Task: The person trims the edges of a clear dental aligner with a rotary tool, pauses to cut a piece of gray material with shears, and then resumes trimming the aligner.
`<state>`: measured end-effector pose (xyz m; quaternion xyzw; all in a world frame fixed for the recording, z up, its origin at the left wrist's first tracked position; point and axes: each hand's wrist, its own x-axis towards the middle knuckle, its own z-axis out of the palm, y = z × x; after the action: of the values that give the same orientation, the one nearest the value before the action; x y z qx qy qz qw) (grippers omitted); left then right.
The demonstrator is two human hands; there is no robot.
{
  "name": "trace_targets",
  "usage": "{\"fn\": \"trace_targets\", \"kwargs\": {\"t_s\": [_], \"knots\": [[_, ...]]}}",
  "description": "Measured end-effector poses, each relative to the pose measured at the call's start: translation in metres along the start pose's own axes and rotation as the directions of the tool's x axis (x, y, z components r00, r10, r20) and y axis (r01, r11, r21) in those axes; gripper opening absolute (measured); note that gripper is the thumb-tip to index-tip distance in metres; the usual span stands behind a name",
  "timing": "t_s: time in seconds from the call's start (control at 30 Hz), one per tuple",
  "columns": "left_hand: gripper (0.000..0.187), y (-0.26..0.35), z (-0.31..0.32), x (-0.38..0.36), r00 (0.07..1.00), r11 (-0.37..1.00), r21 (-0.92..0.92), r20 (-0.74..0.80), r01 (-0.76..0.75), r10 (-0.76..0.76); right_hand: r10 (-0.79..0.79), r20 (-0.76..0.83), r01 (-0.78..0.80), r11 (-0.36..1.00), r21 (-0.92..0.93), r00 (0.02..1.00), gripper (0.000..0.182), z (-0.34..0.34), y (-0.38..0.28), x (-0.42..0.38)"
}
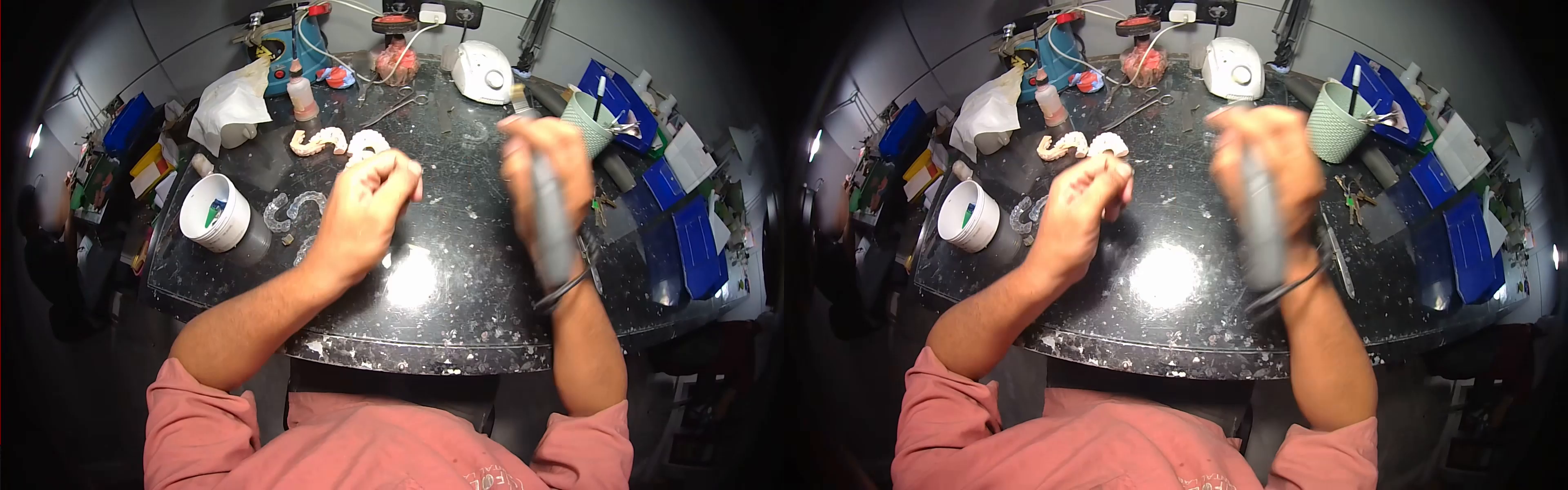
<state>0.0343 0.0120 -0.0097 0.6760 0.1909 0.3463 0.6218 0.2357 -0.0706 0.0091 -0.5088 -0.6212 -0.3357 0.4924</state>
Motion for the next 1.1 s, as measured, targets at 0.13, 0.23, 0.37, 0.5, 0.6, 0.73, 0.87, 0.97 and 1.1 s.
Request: {"fn": "trace_targets", "kwargs": {"t_s": [0.13, 0.23, 0.37, 0.5, 0.6, 0.73, 0.87, 0.97, 1.1], "knots": [[0.022, -0.001, 0.01, -0.003, 0.999, 1.0, 0.014, 0.039, -0.007, 0.007, 0.653, 0.083, -0.598, 0.625, 0.502, 0.753, 0.02, -0.024, 0.047, -0.004], [0.016, 0.001, 0.006, 0.005, 0.997, 0.957, 0.287, 0.072, -0.041, 0.021, 0.866, 0.271, -0.871, 0.301, 0.387, 0.42, 0.042, -0.029, 0.044, -0.002], [0.022, 0.005, 0.005, 0.014, 0.997, 0.844, 0.537, 0.066, -0.001, -0.041, 0.868, 0.427, -0.936, 0.331, -0.117, 0.254, 0.053, -0.031, 0.058, -0.005], [0.026, -0.014, -0.003, 0.053, 0.993, 0.76, 0.641, 0.028, -0.108, 0.118, 0.873, 0.439, -0.7, 0.448, -0.556, 0.211, 0.051, -0.03, 0.052, -0.007], [0.03, -0.056, -0.011, 0.114, 0.871, 0.507, 0.789, 0.072, -0.348, 0.486, 0.886, 0.419, -0.609, 0.446, -0.655, 0.198, 0.046, -0.028, 0.056, -0.01], [0.031, -0.056, 0.003, 0.171, 0.992, 0.395, 0.913, -0.124, 0.105, 0.024, 0.855, 0.359, -0.551, 0.517, -0.656, 0.375, 0.049, -0.024, 0.06, -0.022], [0.03, -0.072, 0.013, 0.188, 0.986, 0.247, 0.965, -0.116, 0.084, 0.121, 0.88, 0.387, -0.593, 0.473, -0.652, 0.276, 0.05, -0.031, 0.059, -0.014], [0.028, -0.077, 0.008, 0.208, 0.968, 0.363, 0.901, -0.25, 0.24, -0.018, 0.876, 0.385, -0.599, 0.48, -0.641, 0.29, 0.048, -0.032, 0.062, -0.015], [0.014, -0.036, -0.015, 0.19, 0.993, 0.774, 0.633, -0.087, -0.008, 0.082, 0.857, 0.315, -0.626, 0.513, -0.587, 0.407, 0.048, -0.03, 0.06, -0.017]]}}
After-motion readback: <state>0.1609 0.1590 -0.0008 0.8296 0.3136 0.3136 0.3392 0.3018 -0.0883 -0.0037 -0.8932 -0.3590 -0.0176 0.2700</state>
